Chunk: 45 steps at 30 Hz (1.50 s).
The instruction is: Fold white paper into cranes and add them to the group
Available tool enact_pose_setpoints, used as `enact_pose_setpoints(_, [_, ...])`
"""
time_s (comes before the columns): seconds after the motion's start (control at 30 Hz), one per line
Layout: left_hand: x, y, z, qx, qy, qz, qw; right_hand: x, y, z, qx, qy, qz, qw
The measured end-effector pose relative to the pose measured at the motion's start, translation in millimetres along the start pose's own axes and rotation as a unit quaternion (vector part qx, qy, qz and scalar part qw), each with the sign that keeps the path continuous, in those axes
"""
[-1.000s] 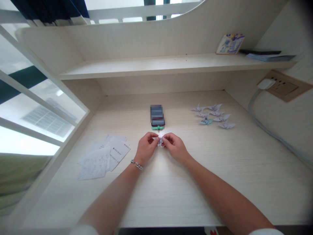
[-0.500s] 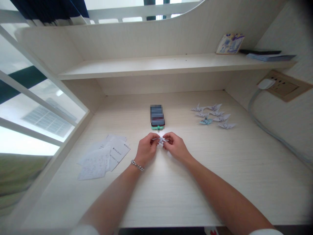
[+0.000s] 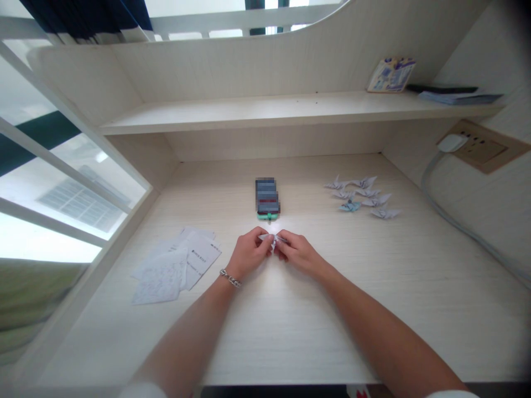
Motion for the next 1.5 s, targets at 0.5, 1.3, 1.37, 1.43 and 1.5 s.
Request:
enact_pose_setpoints(0.5, [-10,-3.6,1,0.106,0.050,-0.304,0.945,-1,-3,3,0.004,-0.088,0.400,0.912])
enact_pose_setpoints(1.3, [-9,-2.8,0,0.062,0.015,-0.219,0.974,2,5,2,0.001,-0.115,0.343,0.932])
enact_pose_setpoints(1.37, [-7,-4.3,-1,0.095,0.037,-0.237,0.966,1,5,2,0.011,-0.109,0.339,0.934])
enact_pose_setpoints(1.43, [-5,-5.8,-1,0.123,0.051,-0.248,0.960,0,6,2,0.020,-0.105,0.346,0.932])
enact_pose_setpoints(1.5, [-6,-6.7,-1,0.138,0.054,-0.258,0.955,-1,6,2,0.027,-0.110,0.356,0.928])
Point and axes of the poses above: each hand's wrist, its own z-axis towards the middle knuckle, its own y-axis out of the back of the hand, x = y × z, the point moved 2 cm from there along z, towards the middle knuckle, and after that the axes turned 13 degrees about z, right-handed, at the moved point
